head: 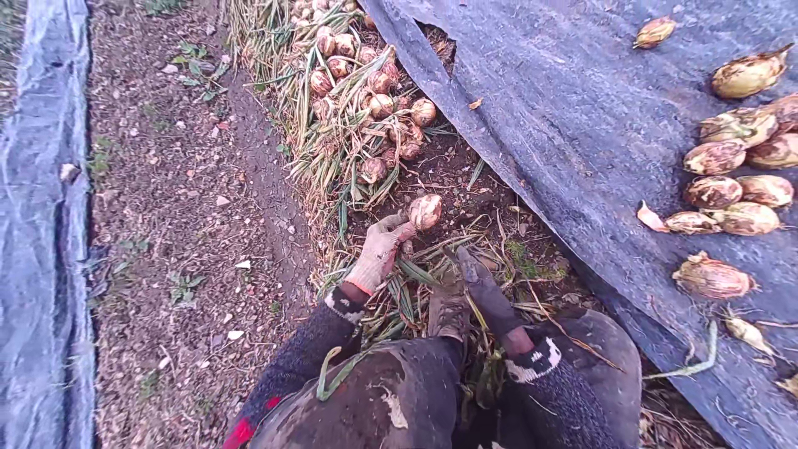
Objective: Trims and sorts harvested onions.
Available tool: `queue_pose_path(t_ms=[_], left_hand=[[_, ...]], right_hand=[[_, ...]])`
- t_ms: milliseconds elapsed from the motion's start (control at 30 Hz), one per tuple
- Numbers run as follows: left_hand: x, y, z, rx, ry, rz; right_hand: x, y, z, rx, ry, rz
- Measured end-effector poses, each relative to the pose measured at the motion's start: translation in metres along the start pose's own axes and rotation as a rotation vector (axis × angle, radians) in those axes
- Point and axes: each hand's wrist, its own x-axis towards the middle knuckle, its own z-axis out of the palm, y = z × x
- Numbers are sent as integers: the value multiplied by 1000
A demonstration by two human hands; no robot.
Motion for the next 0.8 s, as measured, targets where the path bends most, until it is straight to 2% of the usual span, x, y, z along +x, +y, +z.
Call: queue_pose_path(t_ms=[67,133,200,233,333,400,433,467,500,533,567,600,667,733,800], left_hand=[[-24,8,24,372,-122,133],[-50,4,48,747,-285,329],[-66,-1,62,906,-366,478],[-66,-4,65,882,-369,521],[-44,9,67,609,-308,607],[-27,35,68,526,-202,659],[-14,49,64,583,-81,707],[6,60,53,712,88,740],[29,67,36,871,253,714],[50,71,17,1049,344,606],[68,72,1,1213,381,461],[84,70,-10,1324,382,323],[116,51,-22,1434,390,170],[149,31,-34,1530,424,157],[168,29,-43,1571,450,192]], right_hand=[[-4,-7,7,301,-79,162],[-2,-11,9,595,-80,402],[0,-11,2,833,-79,545],[0,-11,-4,933,-98,556],[-6,-32,-18,1084,-142,409],[-22,-58,-22,1140,-122,214],[-32,-67,-28,1185,-123,30],[-40,-72,-40,1221,-137,-230],[-46,-75,-56,1158,-107,-502],[-52,-78,-71,999,28,-699],[-56,-78,-80,885,169,-781],[-57,-77,-82,819,270,-789],[-44,-74,-71,733,355,-625],[-25,-55,-50,578,398,-356],[-10,-35,-37,325,362,-134]])
